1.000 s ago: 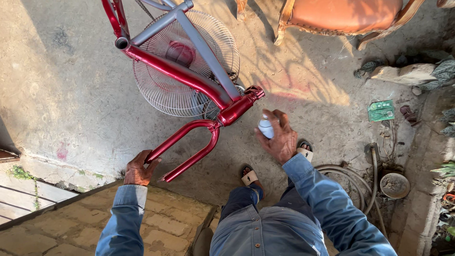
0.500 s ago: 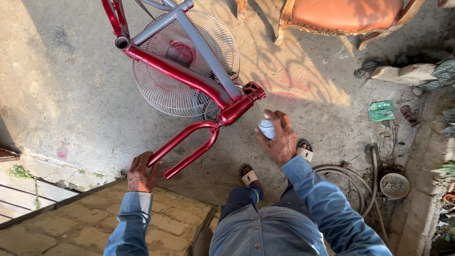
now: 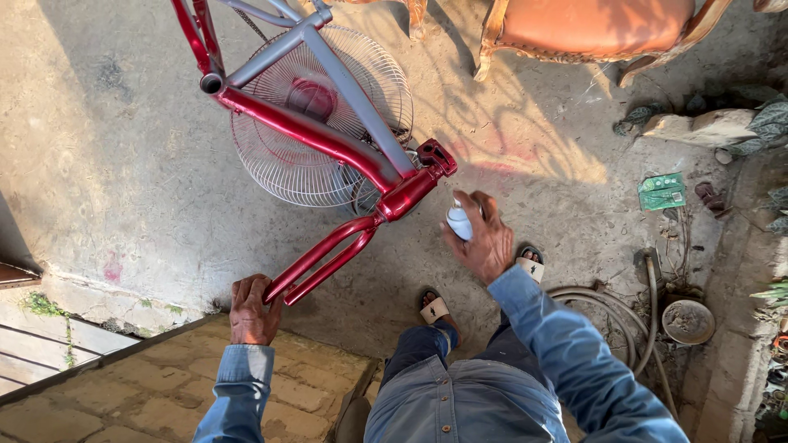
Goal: The person spray paints a bicycle frame red using a spray can. They rotate the frame to cover all sides, including the fork and chainstay, while it rests on a fan. The frame is fully coated by the end of the clip.
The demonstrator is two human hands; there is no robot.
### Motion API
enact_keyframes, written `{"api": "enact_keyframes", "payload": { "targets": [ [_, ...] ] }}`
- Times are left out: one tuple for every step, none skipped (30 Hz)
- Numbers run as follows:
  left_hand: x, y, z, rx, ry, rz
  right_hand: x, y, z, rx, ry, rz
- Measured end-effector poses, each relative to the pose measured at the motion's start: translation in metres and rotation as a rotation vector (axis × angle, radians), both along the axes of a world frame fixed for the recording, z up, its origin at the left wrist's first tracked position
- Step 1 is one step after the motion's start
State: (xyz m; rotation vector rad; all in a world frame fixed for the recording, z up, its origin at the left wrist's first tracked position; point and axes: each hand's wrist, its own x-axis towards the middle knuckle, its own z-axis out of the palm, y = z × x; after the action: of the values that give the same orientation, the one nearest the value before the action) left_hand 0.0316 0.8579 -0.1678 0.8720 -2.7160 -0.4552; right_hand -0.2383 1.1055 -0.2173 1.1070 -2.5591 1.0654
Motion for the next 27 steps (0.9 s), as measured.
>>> {"api": "enact_keyframes", "payload": {
  "targets": [
    [-0.002,0.0,0.001,0.04,-0.018,0.011,-0.001,0.001,-0.001,-0.033,-0.021,-0.023],
    [-0.002,-0.001,0.002,0.081,-0.037,0.023,-0.001,0.005,-0.001,-0.066,-0.044,-0.045],
    [-0.003,-0.002,0.003,0.12,-0.059,0.035,-0.002,0.008,-0.001,-0.099,-0.069,-0.068],
    [-0.003,-0.004,0.005,0.115,-0.042,-0.022,-0.006,0.01,-0.001,-0.108,-0.079,-0.094],
    [-0.002,-0.006,0.007,0.11,-0.022,-0.078,-0.013,0.012,-0.001,-0.117,-0.086,-0.119],
    [-0.001,-0.007,0.008,0.105,-0.001,-0.135,-0.02,0.012,0.0,-0.127,-0.092,-0.144],
    [-0.001,-0.008,0.009,0.123,-0.022,-0.127,-0.026,0.011,0.0,-0.092,-0.085,-0.168],
    [0.0,-0.01,0.01,0.141,-0.045,-0.118,-0.031,0.01,0.001,-0.057,-0.078,-0.192],
    [0.001,-0.011,0.01,0.159,-0.068,-0.109,-0.033,0.009,0.001,-0.021,-0.072,-0.215],
    [0.002,-0.011,0.011,0.18,-0.063,-0.108,-0.033,0.006,0.002,-0.018,-0.076,-0.177],
    [0.002,-0.012,0.01,0.2,-0.055,-0.11,-0.03,0.002,0.002,-0.015,-0.077,-0.14],
    [0.003,-0.011,0.01,0.223,-0.047,-0.112,-0.025,-0.002,0.002,-0.011,-0.078,-0.104],
    [0.003,-0.011,0.01,0.234,-0.058,-0.095,-0.019,-0.006,0.002,-0.007,-0.079,-0.068],
    [0.003,-0.01,0.01,0.244,-0.07,-0.078,-0.013,-0.01,0.002,-0.003,-0.081,-0.032],
    [0.003,-0.01,0.009,0.255,-0.083,-0.061,-0.008,-0.011,0.002,0.002,-0.084,0.005],
    [0.003,-0.009,0.009,0.262,-0.09,-0.044,-0.003,-0.011,0.001,-0.005,-0.064,0.006],
    [0.003,-0.007,0.009,0.27,-0.097,-0.025,0.002,-0.009,0.001,-0.011,-0.044,0.009],
    [0.004,-0.005,0.008,0.277,-0.106,-0.005,0.003,-0.007,0.001,-0.017,-0.026,0.014],
    [0.004,-0.004,0.008,0.264,-0.096,-0.005,0.002,-0.005,0.001,-0.037,-0.055,-0.017],
    [0.005,-0.002,0.008,0.25,-0.088,-0.005,-0.002,-0.002,0.002,-0.057,-0.085,-0.048],
    [0.005,-0.001,0.007,0.237,-0.078,-0.006,-0.007,0.001,0.002,-0.077,-0.114,-0.079],
    [0.006,0.001,0.007,0.212,-0.08,-0.015,-0.015,0.002,0.003,-0.089,-0.071,-0.11],
    [0.006,0.001,0.006,0.187,-0.082,-0.026,-0.025,0.0,0.003,-0.1,-0.027,-0.141],
    [0.006,0.002,0.005,0.161,-0.083,-0.036,-0.033,-0.001,0.004,-0.112,0.016,-0.171],
    [0.006,0.003,0.004,0.148,-0.085,-0.033,-0.039,-0.003,0.005,-0.108,0.009,-0.181],
    [0.006,0.004,0.003,0.135,-0.086,-0.031,-0.045,-0.004,0.006,-0.104,0.001,-0.191],
    [0.006,0.005,0.002,0.123,-0.086,-0.03,-0.047,-0.006,0.006,-0.099,-0.005,-0.202]
  ]
}}
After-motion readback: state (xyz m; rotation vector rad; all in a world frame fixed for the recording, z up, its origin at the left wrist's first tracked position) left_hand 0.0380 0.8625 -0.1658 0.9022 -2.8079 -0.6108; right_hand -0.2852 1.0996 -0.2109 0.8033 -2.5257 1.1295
